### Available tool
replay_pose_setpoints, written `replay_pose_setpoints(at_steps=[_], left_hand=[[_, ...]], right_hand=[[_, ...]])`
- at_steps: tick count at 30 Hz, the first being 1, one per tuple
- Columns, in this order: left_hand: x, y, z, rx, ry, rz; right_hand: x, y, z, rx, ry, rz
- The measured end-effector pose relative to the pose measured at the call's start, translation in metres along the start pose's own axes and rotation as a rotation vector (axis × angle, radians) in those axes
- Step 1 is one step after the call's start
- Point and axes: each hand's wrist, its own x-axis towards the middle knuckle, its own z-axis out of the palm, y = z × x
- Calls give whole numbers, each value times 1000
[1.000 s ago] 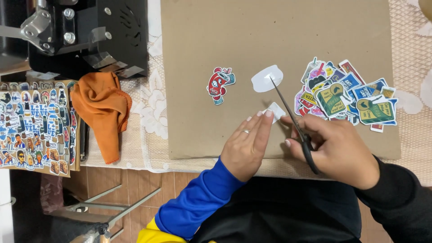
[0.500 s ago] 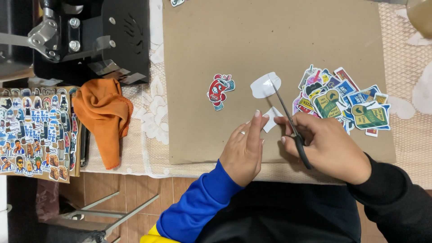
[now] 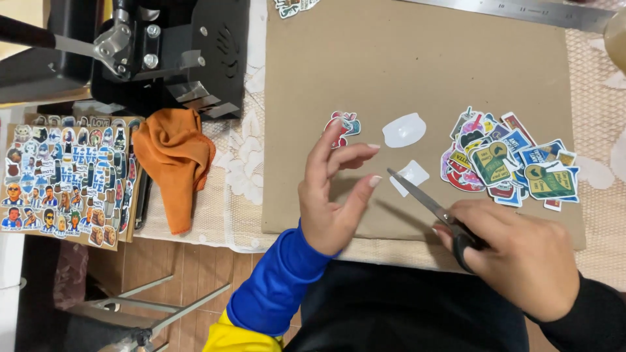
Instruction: Peeling individual stickers from a sheet, cutting them with scissors, and organizing them on a workspace.
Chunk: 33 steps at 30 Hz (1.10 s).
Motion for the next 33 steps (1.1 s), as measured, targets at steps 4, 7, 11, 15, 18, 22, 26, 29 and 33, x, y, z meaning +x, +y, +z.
replay_pose_setpoints(at_steps=[4,7,11,15,18,22,26,29,33], left_hand=[[5,10,3,63,-146,117],[8,9,6,86,-192,121],[8,8,8,111,-216,102],[14,14,13,108,-184,25],[20,7,18,139,-133,-110],[24,-37,31,433,-267,105],[21,-67,46,814,-261,327],[20,-73,50,950,-319,311],[18,-77,57,1056,-323,285]], right_hand=[[-6,3,-5,-177,31,-68],[-10,9,-4,-290,55,-104],[-9,7,-5,-380,92,-154],[-9,6,-5,-467,87,-141],[-10,10,-8,-391,51,-90],[-5,44,-27,-139,-107,94],[-2,74,-33,246,106,243],[1,91,-30,259,81,293],[5,113,-20,148,60,271]])
